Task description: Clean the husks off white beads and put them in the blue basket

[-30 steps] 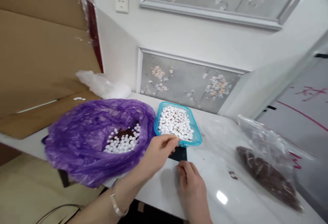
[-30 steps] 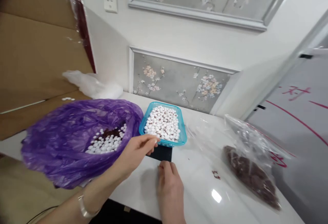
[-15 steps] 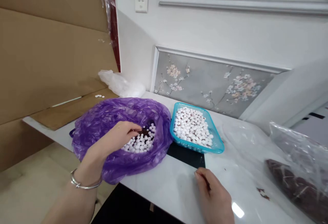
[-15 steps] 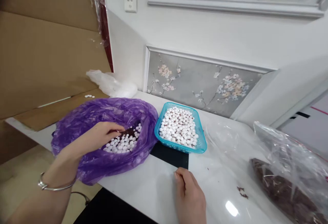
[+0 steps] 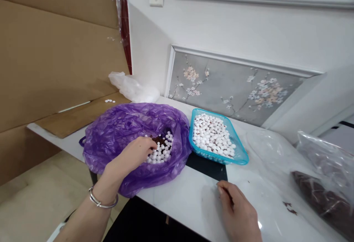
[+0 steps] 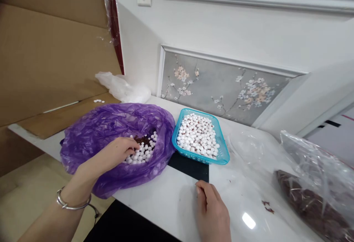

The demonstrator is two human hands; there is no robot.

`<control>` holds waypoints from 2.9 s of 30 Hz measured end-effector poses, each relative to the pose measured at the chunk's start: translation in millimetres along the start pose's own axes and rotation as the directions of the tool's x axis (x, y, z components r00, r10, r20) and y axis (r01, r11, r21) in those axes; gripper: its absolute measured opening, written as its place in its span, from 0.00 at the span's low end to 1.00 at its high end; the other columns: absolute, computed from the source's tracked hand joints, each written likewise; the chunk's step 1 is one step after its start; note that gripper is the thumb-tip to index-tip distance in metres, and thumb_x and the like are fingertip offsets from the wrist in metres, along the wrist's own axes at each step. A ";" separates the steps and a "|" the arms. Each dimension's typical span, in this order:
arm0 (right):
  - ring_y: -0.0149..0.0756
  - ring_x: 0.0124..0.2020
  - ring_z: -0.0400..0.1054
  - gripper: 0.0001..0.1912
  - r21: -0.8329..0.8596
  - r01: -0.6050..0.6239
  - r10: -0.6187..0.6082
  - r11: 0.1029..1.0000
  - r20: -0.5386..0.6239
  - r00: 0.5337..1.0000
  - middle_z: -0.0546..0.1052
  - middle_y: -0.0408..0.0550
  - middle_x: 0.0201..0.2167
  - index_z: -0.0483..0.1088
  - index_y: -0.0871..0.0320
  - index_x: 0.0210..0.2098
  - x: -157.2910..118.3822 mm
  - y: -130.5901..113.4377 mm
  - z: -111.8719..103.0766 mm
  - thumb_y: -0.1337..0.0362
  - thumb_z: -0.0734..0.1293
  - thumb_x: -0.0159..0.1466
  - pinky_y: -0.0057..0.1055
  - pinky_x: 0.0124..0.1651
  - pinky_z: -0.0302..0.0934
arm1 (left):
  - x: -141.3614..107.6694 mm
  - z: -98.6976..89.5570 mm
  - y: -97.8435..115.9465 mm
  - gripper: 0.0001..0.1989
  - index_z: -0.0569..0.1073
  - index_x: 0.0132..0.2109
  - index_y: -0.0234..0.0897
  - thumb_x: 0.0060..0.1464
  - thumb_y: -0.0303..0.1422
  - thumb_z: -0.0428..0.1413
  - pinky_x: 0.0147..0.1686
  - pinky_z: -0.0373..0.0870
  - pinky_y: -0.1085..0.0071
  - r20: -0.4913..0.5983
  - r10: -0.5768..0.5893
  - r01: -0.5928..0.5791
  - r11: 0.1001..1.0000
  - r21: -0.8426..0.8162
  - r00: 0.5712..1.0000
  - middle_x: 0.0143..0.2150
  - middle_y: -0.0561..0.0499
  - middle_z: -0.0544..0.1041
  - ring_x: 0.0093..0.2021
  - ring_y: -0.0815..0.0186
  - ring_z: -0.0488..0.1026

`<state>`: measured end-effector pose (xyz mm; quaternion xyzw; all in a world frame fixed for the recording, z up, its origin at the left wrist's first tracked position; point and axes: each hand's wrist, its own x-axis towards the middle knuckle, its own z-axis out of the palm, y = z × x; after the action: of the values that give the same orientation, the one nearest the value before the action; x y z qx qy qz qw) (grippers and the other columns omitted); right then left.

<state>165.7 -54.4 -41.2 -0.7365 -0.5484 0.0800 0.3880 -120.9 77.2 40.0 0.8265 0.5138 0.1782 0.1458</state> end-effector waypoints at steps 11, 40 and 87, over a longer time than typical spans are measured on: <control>0.38 0.31 0.71 0.12 0.065 0.035 -0.034 0.997 -0.019 0.999 0.77 0.44 0.34 0.70 0.52 0.34 0.6 -3.8 -3.4 0.57 0.57 0.65 0.32 0.35 0.62 | 2.5 7.2 6.0 0.11 0.76 0.32 0.39 0.49 0.22 0.50 0.37 0.64 0.68 -0.030 -0.031 0.029 0.998 -0.060 0.999 0.30 0.50 0.78 0.33 0.61 0.74; 0.29 0.31 0.67 0.05 0.774 -0.108 -0.020 0.624 0.154 0.988 0.67 0.41 0.32 0.67 0.54 0.33 -13.6 -74.6 -11.6 0.65 0.62 0.67 0.27 0.36 0.65 | -30.7 80.5 113.4 0.10 0.75 0.31 0.32 0.54 0.35 0.62 0.28 0.65 0.83 0.440 0.089 0.443 -0.329 -0.834 0.894 0.24 0.54 0.70 0.25 0.77 0.66; 0.30 0.29 0.63 0.09 0.629 -0.222 0.205 0.745 0.101 0.974 0.69 0.40 0.27 0.69 0.55 0.38 -13.1 -28.6 -7.5 0.56 0.65 0.64 0.25 0.33 0.62 | -38.7 83.2 108.4 0.06 0.80 0.32 0.42 0.45 0.33 0.67 0.37 0.66 0.77 0.238 -0.089 0.239 -0.001 -0.971 0.967 0.33 0.53 0.75 0.34 0.70 0.67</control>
<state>143.5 -66.6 -21.3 -0.6183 -0.4059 0.3138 0.5954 -13.4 -9.1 6.0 0.4306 0.3260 0.4225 0.7279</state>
